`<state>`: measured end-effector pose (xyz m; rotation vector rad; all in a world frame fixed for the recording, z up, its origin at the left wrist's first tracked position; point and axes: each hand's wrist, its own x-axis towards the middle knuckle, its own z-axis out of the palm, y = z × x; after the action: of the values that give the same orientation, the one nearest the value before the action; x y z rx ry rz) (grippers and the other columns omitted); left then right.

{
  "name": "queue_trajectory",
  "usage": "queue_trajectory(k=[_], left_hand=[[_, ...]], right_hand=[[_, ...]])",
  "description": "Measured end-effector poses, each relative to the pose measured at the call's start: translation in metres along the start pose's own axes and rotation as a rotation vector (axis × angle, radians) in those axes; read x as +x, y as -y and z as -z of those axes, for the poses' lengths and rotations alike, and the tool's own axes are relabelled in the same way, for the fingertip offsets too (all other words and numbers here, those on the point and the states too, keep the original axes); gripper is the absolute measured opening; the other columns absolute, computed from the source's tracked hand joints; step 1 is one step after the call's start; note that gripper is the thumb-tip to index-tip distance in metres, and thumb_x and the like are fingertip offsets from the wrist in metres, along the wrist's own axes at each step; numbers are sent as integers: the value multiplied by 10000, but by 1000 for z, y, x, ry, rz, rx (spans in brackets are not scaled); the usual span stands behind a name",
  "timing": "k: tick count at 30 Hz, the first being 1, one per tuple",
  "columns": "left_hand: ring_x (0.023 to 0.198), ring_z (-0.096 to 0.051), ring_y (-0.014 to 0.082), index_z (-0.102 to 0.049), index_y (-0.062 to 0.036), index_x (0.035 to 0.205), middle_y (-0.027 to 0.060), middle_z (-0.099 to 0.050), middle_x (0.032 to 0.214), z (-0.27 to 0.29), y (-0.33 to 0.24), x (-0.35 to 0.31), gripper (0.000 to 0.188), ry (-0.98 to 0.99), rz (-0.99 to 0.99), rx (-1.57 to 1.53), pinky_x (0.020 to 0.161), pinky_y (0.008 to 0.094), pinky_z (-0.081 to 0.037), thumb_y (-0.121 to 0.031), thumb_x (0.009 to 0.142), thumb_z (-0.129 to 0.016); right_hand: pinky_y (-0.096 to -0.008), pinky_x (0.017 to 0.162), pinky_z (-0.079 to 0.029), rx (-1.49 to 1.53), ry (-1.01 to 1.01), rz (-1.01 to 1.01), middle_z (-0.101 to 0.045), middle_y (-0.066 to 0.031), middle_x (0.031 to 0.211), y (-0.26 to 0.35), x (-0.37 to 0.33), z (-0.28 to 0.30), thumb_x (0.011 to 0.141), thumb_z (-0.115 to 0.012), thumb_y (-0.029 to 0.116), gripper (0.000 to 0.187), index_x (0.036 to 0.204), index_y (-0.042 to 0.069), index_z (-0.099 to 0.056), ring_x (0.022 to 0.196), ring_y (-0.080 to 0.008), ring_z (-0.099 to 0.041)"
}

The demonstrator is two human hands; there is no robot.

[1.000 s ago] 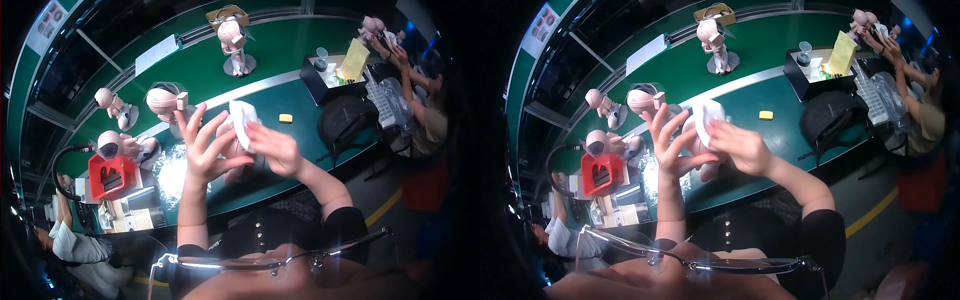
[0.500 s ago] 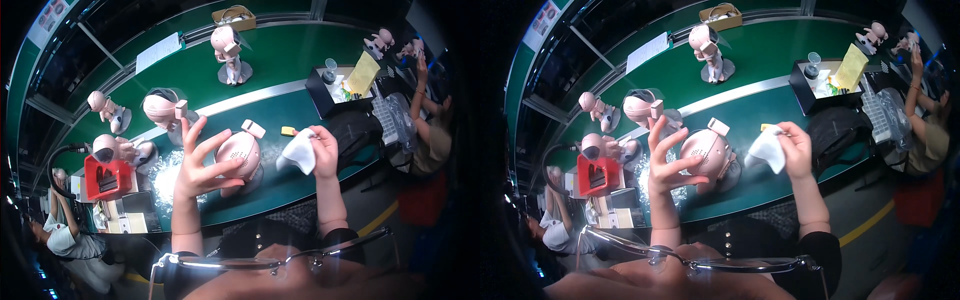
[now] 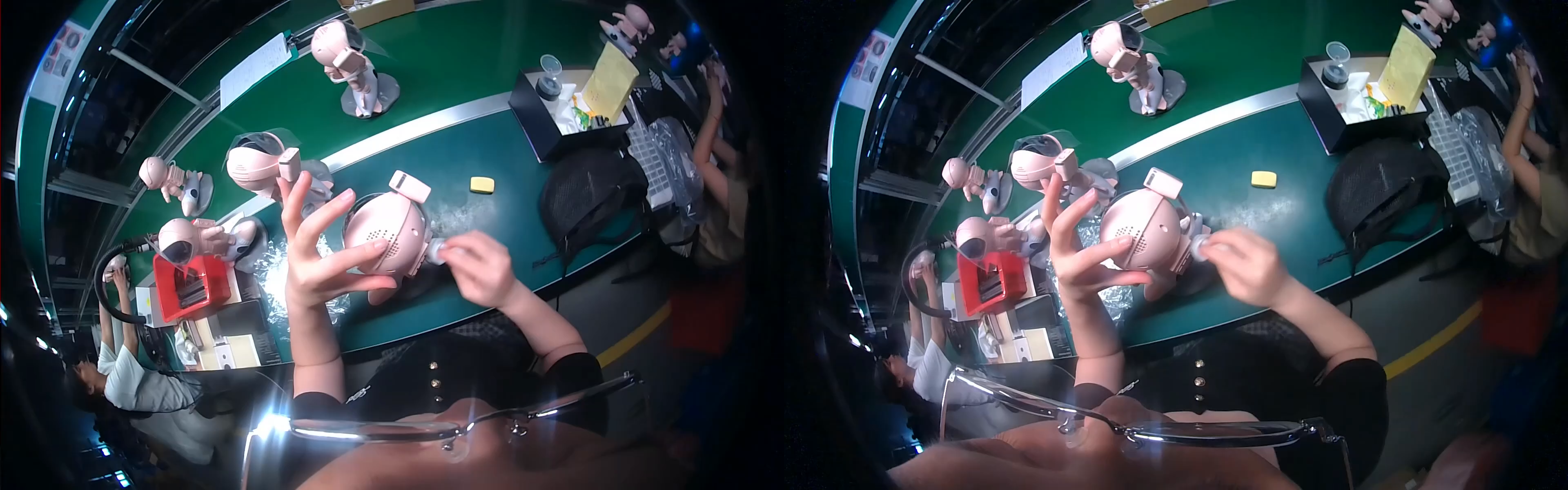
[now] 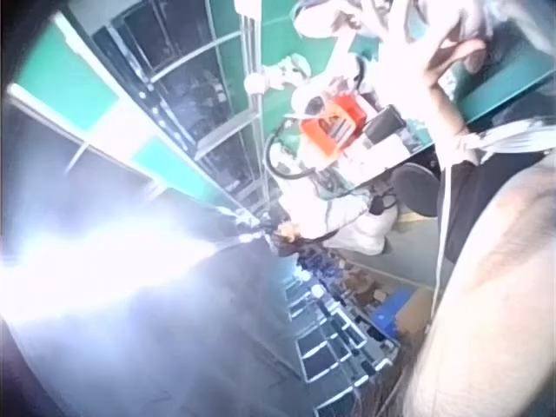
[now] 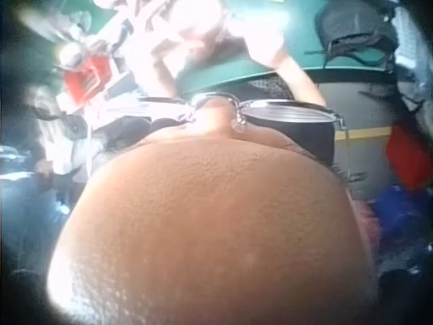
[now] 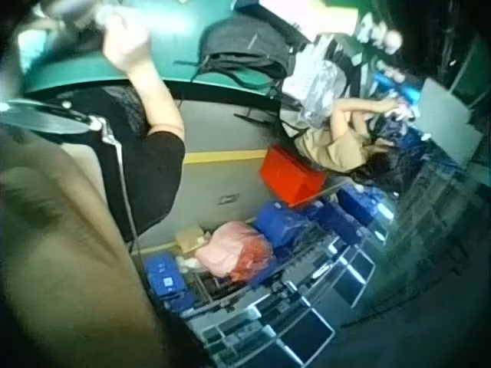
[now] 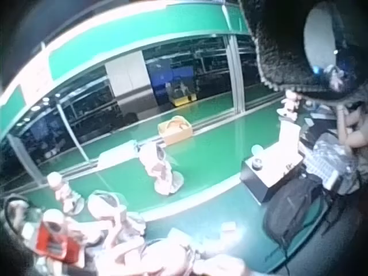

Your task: Cleaning and inspecting pink astronaut figurines using a cloth and sponge on a factory assembly line.

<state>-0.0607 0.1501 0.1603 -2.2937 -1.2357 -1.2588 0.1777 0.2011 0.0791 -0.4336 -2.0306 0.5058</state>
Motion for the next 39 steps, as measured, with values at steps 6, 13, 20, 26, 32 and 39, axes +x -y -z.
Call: queue_trajectory(k=[6, 13, 20, 26, 32, 39], left_hand=[[1289, -338, 430, -724, -290, 878, 96, -546, 1249, -1, -2, 1, 410, -11, -9, 10, 1085, 607, -154, -513, 545, -810], [1302, -387, 313, -370, -112, 1416, 200, -445, 1356, -5, 45, 68, 868, -20, 287, -371, 1073, 459, -276, -503, 719, -708], [1237, -436, 394, -335, -10, 1402, 292, -385, 1342, -32, 208, 166, 1217, 348, 729, 325, 1003, 424, -408, -626, 469, -816], [1052, -582, 383, -411, 14, 1345, 245, -588, 1151, -48, 230, 174, 1093, 611, 1078, 104, 852, 542, -479, -589, 527, -815], [843, -647, 353, -590, -18, 1129, 201, -639, 1021, -42, 259, 168, 721, 543, 1374, 17, 716, 552, -507, -443, 595, -824], [1008, -599, 246, -497, -14, 1277, 169, -586, 1153, -39, 218, 168, 854, 694, 833, 51, 883, 338, -494, -271, 536, -837]], right_hand=[[-273, 632, -469, 214, -235, -429, -600, -126, 870, -17, -12, 22, 756, -547, -80, 164, 895, -25, -616, 731, -222, -599], [-301, 668, -466, 185, -272, -555, -592, -139, 844, -52, -40, 10, 797, -521, -40, 113, 882, -38, -596, 764, -256, -597], [-328, 670, -475, 118, -237, -405, -589, -147, 853, -49, -39, 0, 774, -539, -54, 135, 889, -27, -606, 774, -292, -593], [-340, 658, -484, 123, -217, -414, -594, -149, 853, -51, -42, 0, 767, -548, -46, 148, 896, -19, -614, 769, -300, -599], [-334, 642, -488, 168, -195, -397, -594, -148, 853, -46, -39, 1, 768, -550, -47, 153, 903, -18, -618, 746, -294, -602], [-316, 634, -494, 202, -225, -420, -597, -144, 853, -48, -39, 3, 786, -543, -50, 143, 907, -22, -614, 749, -278, -614]])
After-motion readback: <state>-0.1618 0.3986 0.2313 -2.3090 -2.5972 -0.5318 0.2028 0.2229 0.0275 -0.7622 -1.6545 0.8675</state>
